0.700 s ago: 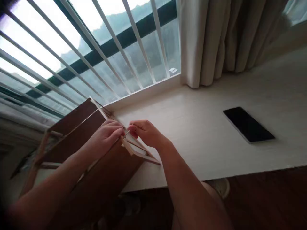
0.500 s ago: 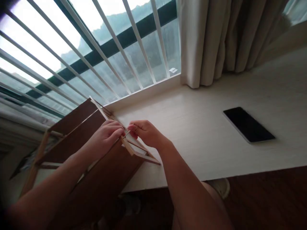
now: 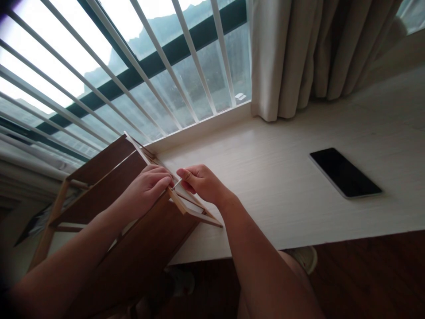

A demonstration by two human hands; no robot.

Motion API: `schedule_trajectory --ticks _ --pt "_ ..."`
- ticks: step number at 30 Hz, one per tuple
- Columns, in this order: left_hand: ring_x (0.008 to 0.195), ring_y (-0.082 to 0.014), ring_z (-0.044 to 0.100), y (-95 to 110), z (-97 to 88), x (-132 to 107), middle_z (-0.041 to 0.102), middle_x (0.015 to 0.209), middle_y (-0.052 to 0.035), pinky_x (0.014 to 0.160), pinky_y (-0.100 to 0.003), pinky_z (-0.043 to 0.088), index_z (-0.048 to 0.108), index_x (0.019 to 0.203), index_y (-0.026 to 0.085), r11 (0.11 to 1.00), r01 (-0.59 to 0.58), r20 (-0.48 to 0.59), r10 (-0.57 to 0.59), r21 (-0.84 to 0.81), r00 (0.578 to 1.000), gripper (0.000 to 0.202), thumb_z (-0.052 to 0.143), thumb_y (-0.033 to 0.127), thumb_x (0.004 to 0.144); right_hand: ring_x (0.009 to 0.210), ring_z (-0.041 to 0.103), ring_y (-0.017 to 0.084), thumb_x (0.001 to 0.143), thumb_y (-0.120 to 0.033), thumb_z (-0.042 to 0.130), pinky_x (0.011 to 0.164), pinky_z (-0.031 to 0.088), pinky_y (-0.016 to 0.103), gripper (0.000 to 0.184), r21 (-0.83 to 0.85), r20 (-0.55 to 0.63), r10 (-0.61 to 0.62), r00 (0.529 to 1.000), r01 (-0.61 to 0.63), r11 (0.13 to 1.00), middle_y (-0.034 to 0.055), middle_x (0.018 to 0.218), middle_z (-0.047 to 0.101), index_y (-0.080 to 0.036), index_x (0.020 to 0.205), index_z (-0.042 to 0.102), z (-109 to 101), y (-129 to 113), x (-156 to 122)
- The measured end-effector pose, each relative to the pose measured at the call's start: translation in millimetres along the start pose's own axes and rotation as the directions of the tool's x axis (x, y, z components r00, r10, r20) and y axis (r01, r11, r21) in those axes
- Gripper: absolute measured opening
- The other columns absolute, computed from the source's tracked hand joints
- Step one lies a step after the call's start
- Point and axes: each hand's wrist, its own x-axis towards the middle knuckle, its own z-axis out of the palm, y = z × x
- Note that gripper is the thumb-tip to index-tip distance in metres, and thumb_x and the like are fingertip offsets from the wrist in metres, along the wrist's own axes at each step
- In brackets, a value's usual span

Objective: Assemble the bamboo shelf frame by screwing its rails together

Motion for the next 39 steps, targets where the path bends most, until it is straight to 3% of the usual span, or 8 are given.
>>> schedule_trajectory --ticks 7,18,32,39 --pt "0.094 -0.0219 0.051 0.8 -0.7 -0.6 0.063 0.079 -0.0038 0.092 -0.037 0.039 0.066 0.071 0.021 1.0 0.009 0.0 -0.009 0.006 1.0 0.042 0.035 0.034 0.096 0.044 0.035 0.006 0.094 -0.055 0.051 0.045 0.024 0.024 0.058 0.016 -0.026 0.019 0.999 -0.018 1.0 -0.0048 0.044 0.041 -0.015 0.051 0.048 0.6 4.1 0.6" --pt "0.096 -0.0216 0.051 -0.7 -0.6 -1.0 0.063 0.081 -0.0027 0.092 -0.037 0.039 0.065 0.071 0.021 1.0 0.007 -0.007 -0.007 -0.005 1.0 0.04 0.036 0.033 0.096 0.046 0.039 0.005 0.093 -0.054 0.052 0.047 0.03 0.021 0.053 0.058 0.01 0.022 1.0 -0.023 0.998 -0.0042 0.05 0.048 -0.014 0.059 0.055 0.2 2.2 0.1" --pt "0.097 -0.0226 0.05 1.2 -0.7 -0.9 0.064 0.081 -0.0034 0.093 -0.038 0.039 0.066 0.071 0.021 1.0 0.019 0.0 -0.019 -0.003 1.0 0.042 0.035 0.035 0.096 0.044 0.038 0.006 0.092 -0.056 0.052 0.045 0.027 0.024 0.058 0.04 -0.028 0.025 0.999 -0.024 0.999 -0.0034 0.045 0.045 -0.015 0.051 0.052 1.4 1.2 0.1" --pt "0.095 -0.0221 0.051 0.3 -0.1 -0.9 0.064 0.081 -0.0033 0.092 -0.037 0.039 0.067 0.072 0.021 1.0 0.007 -0.003 -0.007 0.005 1.0 0.041 0.036 0.034 0.096 0.045 0.038 0.005 0.093 -0.054 0.053 0.046 0.029 0.022 0.053 0.078 0.013 0.048 0.999 -0.049 0.996 -0.004 0.048 0.047 -0.014 0.057 0.055 -0.4 1.2 -0.5"
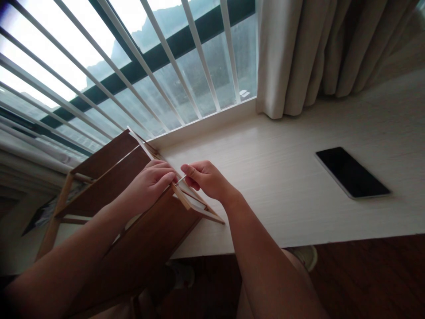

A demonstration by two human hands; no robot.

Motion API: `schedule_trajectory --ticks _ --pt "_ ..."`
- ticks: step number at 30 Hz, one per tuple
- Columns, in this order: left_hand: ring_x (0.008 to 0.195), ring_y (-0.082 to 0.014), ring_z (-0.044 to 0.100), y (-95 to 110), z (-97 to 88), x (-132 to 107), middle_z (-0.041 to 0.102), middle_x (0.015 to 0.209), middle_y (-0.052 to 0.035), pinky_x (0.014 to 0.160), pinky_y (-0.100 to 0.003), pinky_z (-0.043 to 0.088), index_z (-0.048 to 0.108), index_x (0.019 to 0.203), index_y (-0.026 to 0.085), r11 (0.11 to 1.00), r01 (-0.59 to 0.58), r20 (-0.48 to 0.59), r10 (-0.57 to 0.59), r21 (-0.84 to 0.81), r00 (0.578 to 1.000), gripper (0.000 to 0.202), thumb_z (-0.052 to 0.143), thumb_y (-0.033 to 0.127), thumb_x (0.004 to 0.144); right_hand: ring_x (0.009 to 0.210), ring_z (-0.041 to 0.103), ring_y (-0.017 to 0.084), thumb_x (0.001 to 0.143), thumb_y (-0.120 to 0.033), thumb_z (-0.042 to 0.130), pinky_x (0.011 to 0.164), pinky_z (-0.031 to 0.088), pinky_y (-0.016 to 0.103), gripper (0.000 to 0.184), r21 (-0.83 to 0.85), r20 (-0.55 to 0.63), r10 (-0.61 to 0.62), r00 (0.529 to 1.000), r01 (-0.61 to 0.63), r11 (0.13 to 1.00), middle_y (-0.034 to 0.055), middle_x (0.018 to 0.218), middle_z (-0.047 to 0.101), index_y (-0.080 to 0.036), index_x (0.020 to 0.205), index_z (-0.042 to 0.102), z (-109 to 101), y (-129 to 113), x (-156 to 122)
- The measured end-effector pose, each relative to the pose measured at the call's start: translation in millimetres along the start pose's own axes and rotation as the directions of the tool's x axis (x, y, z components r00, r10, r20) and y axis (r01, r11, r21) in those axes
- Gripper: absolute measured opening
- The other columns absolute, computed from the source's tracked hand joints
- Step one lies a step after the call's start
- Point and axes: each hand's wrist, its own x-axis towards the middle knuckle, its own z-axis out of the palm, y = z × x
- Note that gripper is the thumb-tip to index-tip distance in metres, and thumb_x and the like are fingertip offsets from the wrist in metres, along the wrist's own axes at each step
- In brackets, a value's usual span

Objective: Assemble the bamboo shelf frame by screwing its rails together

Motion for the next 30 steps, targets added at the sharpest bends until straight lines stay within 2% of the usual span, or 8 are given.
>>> schedule_trajectory --ticks 10,23,26,30 --pt "0.094 -0.022 0.051 0.7 -0.6 -0.3 0.064 0.081 -0.0032 0.092 -0.037 0.039 0.067 0.072 0.021 1.0 0.002 0.005 -0.002 0.006 1.0 0.041 0.036 0.032 0.096 0.049 0.043 0.006 0.091 -0.049 0.058 0.047 0.032 0.021 0.044 0.016 0.031 0.006 1.0 -0.006 1.0 -0.0036 0.054 0.05 -0.013 0.067 0.06 -2.3 -1.5 -0.6" --pt "0.095 -0.022 0.05 2.0 -0.5 -0.9 0.064 0.08 -0.0034 0.093 -0.037 0.039 0.068 0.074 0.022 1.0 0.004 0.007 -0.004 0.009 1.0 0.041 0.035 0.032 0.096 0.054 0.044 0.007 0.091 -0.047 0.059 0.045 0.031 0.02 0.037 0.066 0.053 -0.065 0.996 0.061 0.996 -0.0029 0.061 0.052 -0.014 0.075 0.06 -1.5 2.1 0.4" --pt "0.095 -0.022 0.05 1.7 -0.6 -0.5 0.064 0.081 -0.0035 0.093 -0.037 0.039 0.068 0.074 0.022 1.0 0.005 0.004 -0.005 0.002 1.0 0.041 0.036 0.032 0.096 0.053 0.043 0.007 0.092 -0.047 0.058 0.046 0.031 0.02 0.038 0.056 0.059 -0.07 0.996 0.067 0.996 -0.0031 0.059 0.051 -0.014 0.072 0.06 -2.4 1.9 0.4" --pt "0.094 -0.0221 0.051 1.6 -1.1 0.0 0.064 0.08 -0.0034 0.093 -0.037 0.039 0.068 0.073 0.021 1.0 0.003 0.001 -0.003 -0.002 1.0 0.041 0.035 0.033 0.096 0.048 0.039 0.007 0.094 -0.051 0.054 0.045 0.028 0.022 0.049 0.0 0.048 -0.024 0.999 0.024 1.0 -0.0036 0.05 0.047 -0.014 0.06 0.055 -2.7 0.2 -0.1"
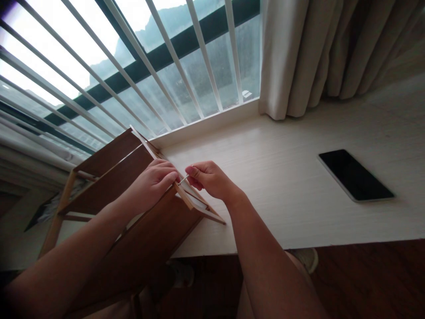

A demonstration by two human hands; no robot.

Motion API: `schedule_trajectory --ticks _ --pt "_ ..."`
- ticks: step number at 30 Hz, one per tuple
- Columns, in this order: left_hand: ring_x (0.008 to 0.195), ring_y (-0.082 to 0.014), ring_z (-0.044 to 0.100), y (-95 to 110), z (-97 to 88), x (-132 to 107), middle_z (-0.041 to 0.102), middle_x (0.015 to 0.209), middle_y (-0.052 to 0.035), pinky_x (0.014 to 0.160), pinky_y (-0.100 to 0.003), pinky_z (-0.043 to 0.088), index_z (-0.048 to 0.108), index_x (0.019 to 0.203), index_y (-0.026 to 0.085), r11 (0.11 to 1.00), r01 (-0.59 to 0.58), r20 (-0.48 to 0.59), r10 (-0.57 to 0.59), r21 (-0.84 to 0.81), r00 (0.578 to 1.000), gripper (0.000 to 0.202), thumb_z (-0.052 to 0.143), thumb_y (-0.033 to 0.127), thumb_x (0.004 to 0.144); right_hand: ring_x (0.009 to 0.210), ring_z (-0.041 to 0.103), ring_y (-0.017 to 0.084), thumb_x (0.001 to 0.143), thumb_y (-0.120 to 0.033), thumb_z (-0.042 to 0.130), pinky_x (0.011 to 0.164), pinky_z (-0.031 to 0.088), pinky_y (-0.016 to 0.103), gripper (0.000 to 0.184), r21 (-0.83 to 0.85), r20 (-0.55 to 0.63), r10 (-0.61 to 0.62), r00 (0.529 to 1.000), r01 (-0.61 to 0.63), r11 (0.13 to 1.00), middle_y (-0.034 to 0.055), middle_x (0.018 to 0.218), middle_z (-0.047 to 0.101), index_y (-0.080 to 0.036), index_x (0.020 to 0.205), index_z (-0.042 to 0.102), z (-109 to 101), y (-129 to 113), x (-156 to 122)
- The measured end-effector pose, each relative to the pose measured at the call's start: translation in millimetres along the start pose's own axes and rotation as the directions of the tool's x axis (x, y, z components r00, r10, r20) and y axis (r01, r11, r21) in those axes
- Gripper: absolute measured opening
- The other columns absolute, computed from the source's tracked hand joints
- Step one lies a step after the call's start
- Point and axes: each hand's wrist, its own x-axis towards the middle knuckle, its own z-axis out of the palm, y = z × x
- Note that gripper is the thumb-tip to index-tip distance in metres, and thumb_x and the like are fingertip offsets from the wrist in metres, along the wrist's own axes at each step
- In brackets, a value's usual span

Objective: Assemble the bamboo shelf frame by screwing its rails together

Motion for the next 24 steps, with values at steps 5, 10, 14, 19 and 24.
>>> schedule_trajectory --ticks 5,10,14,19,24 --pt "0.095 -0.0221 0.05 0.0 0.2 -0.2 0.064 0.08 -0.0033 0.092 -0.037 0.039 0.067 0.072 0.021 1.0 0.001 0.001 -0.001 0.001 1.0 0.041 0.035 0.033 0.096 0.045 0.038 0.007 0.092 -0.054 0.054 0.045 0.028 0.023 0.054 -0.028 -0.028 0.017 0.999 -0.017 0.999 -0.0038 0.047 0.045 -0.015 0.055 0.052 0.5 -0.9 0.4" --pt "0.094 -0.022 0.051 0.3 0.6 -0.3 0.064 0.08 -0.003 0.092 -0.037 0.039 0.067 0.072 0.021 1.0 0.001 -0.007 -0.001 -0.01 1.0 0.041 0.036 0.033 0.096 0.047 0.04 0.007 0.092 -0.055 0.054 0.046 0.03 0.022 0.051 -0.033 -0.021 0.038 0.999 -0.039 0.999 -0.0034 0.05 0.049 -0.014 0.06 0.057 0.2 -1.7 -0.4" --pt "0.095 -0.0221 0.051 0.9 0.2 -0.7 0.064 0.081 -0.0032 0.092 -0.037 0.039 0.067 0.073 0.021 1.0 0.004 -0.007 -0.004 -0.009 1.0 0.04 0.036 0.032 0.096 0.046 0.041 0.006 0.092 -0.054 0.055 0.046 0.03 0.022 0.052 -0.029 -0.05 0.037 0.998 -0.038 0.999 -0.0033 0.049 0.049 -0.014 0.059 0.056 1.1 -1.8 -0.3" --pt "0.095 -0.0222 0.05 1.7 -0.4 -0.7 0.064 0.081 -0.0033 0.092 -0.037 0.039 0.067 0.072 0.021 1.0 0.002 -0.006 -0.002 -0.004 1.0 0.039 0.036 0.031 0.095 0.044 0.039 0.006 0.092 -0.053 0.055 0.045 0.027 0.023 0.055 -0.026 -0.068 0.033 0.997 -0.035 0.999 -0.0032 0.045 0.047 -0.014 0.054 0.054 2.6 -0.9 0.4" --pt "0.095 -0.022 0.05 0.9 -0.4 -0.8 0.064 0.081 -0.0031 0.092 -0.037 0.039 0.066 0.072 0.021 1.0 0.001 -0.002 -0.001 -0.003 1.0 0.039 0.036 0.031 0.095 0.045 0.04 0.007 0.091 -0.055 0.055 0.045 0.027 0.023 0.053 -0.002 -0.047 0.057 0.997 -0.057 0.998 -0.003 0.047 0.048 -0.014 0.058 0.056 2.1 -1.8 -0.6"
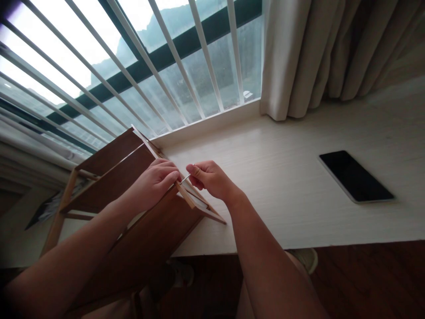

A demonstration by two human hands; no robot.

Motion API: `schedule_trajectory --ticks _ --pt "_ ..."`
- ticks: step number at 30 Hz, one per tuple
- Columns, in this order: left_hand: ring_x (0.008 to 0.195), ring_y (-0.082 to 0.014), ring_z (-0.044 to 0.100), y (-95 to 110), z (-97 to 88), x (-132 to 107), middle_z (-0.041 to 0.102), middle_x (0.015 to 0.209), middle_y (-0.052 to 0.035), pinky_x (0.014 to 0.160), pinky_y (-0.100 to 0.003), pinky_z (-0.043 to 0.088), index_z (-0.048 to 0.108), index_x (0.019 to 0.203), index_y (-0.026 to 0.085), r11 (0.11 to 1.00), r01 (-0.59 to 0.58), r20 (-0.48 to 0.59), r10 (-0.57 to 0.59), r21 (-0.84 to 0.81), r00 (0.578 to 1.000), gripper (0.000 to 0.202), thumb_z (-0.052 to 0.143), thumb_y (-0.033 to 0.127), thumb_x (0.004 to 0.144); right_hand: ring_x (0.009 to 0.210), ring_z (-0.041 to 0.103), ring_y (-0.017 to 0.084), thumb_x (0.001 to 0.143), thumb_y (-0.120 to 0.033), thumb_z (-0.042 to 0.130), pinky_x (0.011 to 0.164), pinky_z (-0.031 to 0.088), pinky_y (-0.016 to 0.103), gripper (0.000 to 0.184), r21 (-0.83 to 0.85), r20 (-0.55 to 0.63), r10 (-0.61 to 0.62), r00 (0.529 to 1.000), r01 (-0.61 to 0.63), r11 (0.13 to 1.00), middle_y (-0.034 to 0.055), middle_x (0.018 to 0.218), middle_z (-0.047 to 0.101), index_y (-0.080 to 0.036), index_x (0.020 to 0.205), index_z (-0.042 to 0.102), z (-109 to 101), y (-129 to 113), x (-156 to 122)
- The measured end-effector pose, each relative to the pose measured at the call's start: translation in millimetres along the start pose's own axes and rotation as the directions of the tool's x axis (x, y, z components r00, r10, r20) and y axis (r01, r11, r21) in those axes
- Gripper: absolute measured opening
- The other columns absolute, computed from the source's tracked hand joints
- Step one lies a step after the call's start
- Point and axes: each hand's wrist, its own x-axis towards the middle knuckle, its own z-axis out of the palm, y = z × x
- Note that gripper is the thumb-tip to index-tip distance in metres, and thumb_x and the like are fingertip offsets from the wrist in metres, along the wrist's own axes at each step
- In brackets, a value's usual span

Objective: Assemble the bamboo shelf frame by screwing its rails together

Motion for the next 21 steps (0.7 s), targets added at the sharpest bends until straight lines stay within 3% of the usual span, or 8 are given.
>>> schedule_trajectory --ticks 8,14,21 --pt "0.092 -0.0199 0.05 0.2 0.3 0.7 0.062 0.078 -0.0027 0.091 -0.035 0.038 0.061 0.065 0.019 1.0 -0.001 -0.002 0.001 -0.003 1.0 0.04 0.037 0.029 0.096 0.048 0.042 0.008 0.094 -0.056 0.049 0.048 0.031 0.024 0.054 -0.09 -0.11 -0.106 0.988 0.096 0.991 -0.0023 0.051 0.049 -0.015 0.06 0.056 -0.9 0.3 -0.1" --pt "0.091 -0.0192 0.051 1.1 1.7 -1.7 0.063 0.079 -0.0028 0.091 -0.033 0.041 0.062 0.066 0.019 1.0 -0.013 -0.031 0.013 -0.005 0.999 0.039 0.039 0.027 0.096 0.048 0.041 0.008 0.095 -0.055 0.047 0.048 0.031 0.024 0.054 -0.141 -0.187 -0.101 0.977 0.075 0.987 -0.0022 0.051 0.049 -0.015 0.06 0.055 1.0 3.1 -0.7" --pt "0.103 -0.021 0.055 4.7 -5.4 -7.5 0.067 0.104 -0.0054 0.097 -0.036 0.042 0.074 0.093 0.021 0.998 -0.009 -0.148 0.018 0.06 0.989 0.038 0.039 0.034 0.098 0.044 0.04 0.007 0.093 -0.055 0.052 0.043 0.028 0.022 0.048 -0.077 -0.342 -0.095 0.935 0.073 0.994 -0.0024 0.051 0.051 -0.015 0.068 0.058 0.5 8.9 1.2"
